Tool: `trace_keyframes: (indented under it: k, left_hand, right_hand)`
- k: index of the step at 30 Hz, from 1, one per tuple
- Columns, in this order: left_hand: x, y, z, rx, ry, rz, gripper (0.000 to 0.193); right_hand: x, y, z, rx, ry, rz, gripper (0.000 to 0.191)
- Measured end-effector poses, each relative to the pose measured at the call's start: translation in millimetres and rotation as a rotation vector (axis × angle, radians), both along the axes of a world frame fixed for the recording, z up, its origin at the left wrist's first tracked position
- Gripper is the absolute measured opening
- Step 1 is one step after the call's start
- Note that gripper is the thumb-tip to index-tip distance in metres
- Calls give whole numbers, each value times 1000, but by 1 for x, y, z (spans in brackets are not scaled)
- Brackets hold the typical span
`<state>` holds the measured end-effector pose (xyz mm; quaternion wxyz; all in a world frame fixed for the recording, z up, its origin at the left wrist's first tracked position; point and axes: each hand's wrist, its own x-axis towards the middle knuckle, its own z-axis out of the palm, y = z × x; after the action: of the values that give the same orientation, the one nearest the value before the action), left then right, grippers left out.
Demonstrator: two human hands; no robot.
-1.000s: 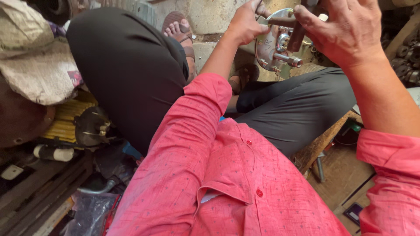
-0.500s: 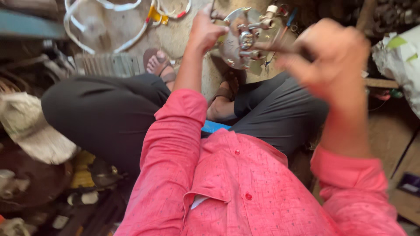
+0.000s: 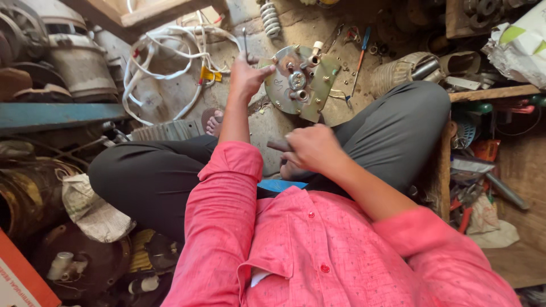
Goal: The person assembles a cylindrical metal electrical device by hand, attaching a circular component with multiple terminals to the cylinder and tightening connections. The person handles the cylinder, terminal block, and small fasteners, and uses a wrench to secure parts.
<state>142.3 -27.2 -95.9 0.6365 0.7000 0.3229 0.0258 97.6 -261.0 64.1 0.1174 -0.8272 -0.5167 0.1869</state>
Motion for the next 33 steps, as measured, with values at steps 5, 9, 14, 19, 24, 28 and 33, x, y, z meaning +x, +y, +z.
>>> trace_keyframes:
  k: [5,9,14,19,24,28,33]
  left_hand:
    - [-7,-8,16,-118,78,125,60]
    - [-13,-13,18,-98,80,188,58]
    - [-19,-13,11,14,52,203,62]
    - [-14,-9,4,148,261,153,71]
    - [-16,-13,-8,55,74,128,63]
    - [-16,-14,-11,-72,-11,184,69]
    - [-10,-12,-1,50,139,181,65]
  right_hand:
    - [-22,37,-97,-202,122,48,31]
    - [-33,61,-139,-127,155,-35,34]
    - [-30,67,-161,-190,159,21,22]
    - [-26,64,-124,-322,154,224,49]
    - [43,15,-40,257,477,-88,25]
    - [116,7,-37,515,-124,-422,45]
    - [139,13,-65,352,58,-316,50]
